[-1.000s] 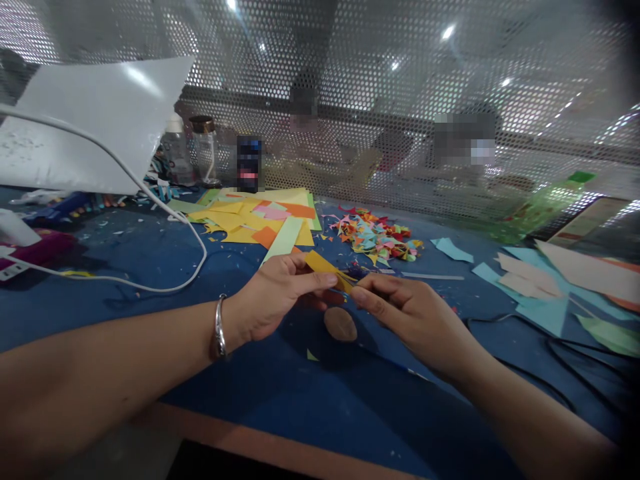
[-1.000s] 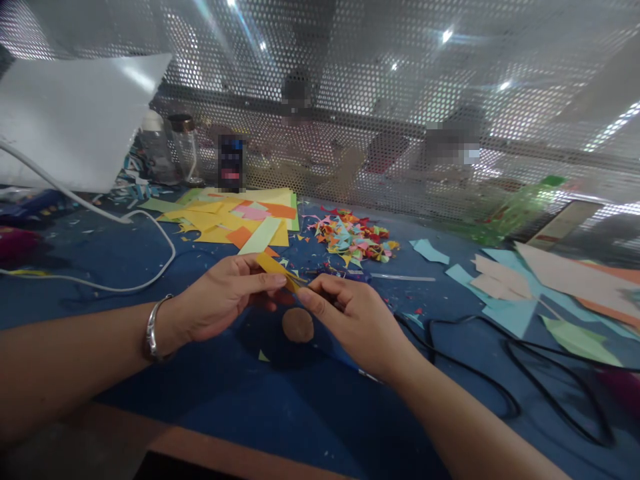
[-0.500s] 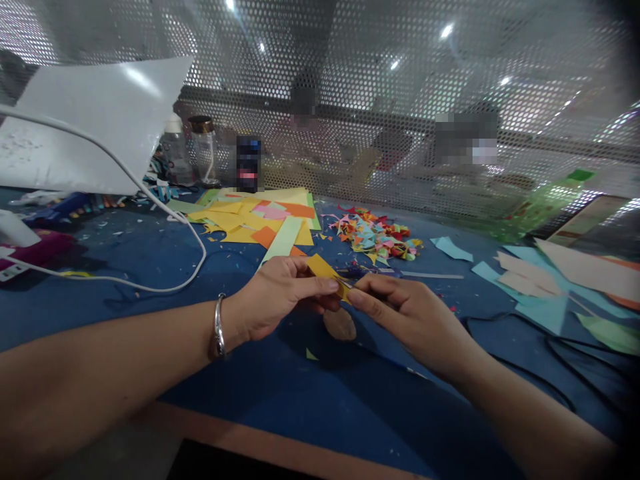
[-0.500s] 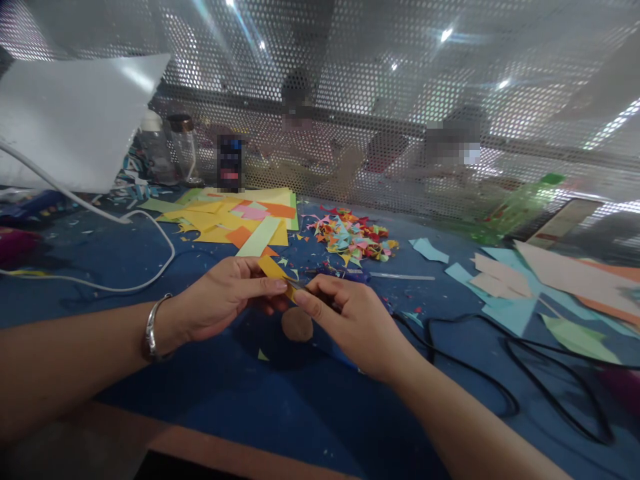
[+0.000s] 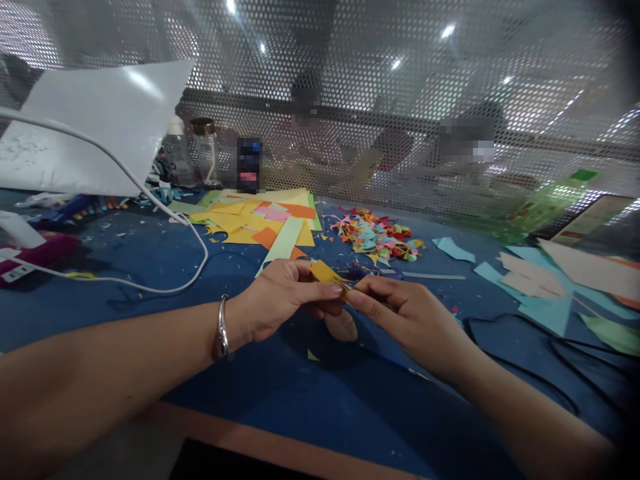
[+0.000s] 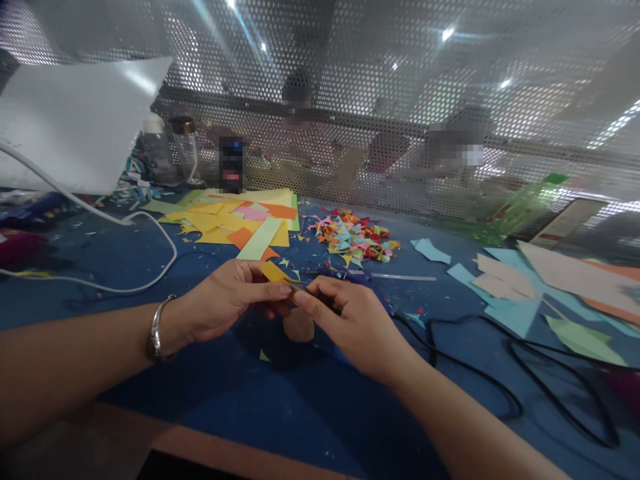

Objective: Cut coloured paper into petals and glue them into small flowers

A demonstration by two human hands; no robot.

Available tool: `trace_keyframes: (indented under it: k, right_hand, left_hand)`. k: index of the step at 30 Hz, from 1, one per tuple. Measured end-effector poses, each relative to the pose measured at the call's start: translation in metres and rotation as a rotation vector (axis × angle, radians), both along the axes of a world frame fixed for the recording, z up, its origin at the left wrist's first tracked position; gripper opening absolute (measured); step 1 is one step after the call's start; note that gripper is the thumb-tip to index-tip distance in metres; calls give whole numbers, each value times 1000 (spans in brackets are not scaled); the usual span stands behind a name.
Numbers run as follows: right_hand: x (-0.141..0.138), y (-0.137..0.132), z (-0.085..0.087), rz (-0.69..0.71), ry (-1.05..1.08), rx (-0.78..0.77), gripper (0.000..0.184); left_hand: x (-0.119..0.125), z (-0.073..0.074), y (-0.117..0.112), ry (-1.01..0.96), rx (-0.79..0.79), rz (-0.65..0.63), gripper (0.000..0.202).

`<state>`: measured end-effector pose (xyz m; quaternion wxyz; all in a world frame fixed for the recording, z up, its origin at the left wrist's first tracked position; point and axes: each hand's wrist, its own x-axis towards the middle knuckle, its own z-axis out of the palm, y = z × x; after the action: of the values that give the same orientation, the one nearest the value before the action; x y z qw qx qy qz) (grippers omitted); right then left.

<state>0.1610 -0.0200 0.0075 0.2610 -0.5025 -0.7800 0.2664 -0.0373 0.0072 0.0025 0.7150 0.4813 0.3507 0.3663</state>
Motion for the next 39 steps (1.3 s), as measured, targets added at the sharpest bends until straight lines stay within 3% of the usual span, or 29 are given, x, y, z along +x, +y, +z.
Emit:
trace_keyframes:
  k: [20, 39]
  right_hand:
    - [0, 0, 0, -38, 15, 4, 44]
    - [2, 0, 1, 1, 16, -4, 43]
  left_hand:
    - [-2, 7, -2, 55, 36, 34, 10]
    - [-3, 7, -1, 46, -20, -45, 15]
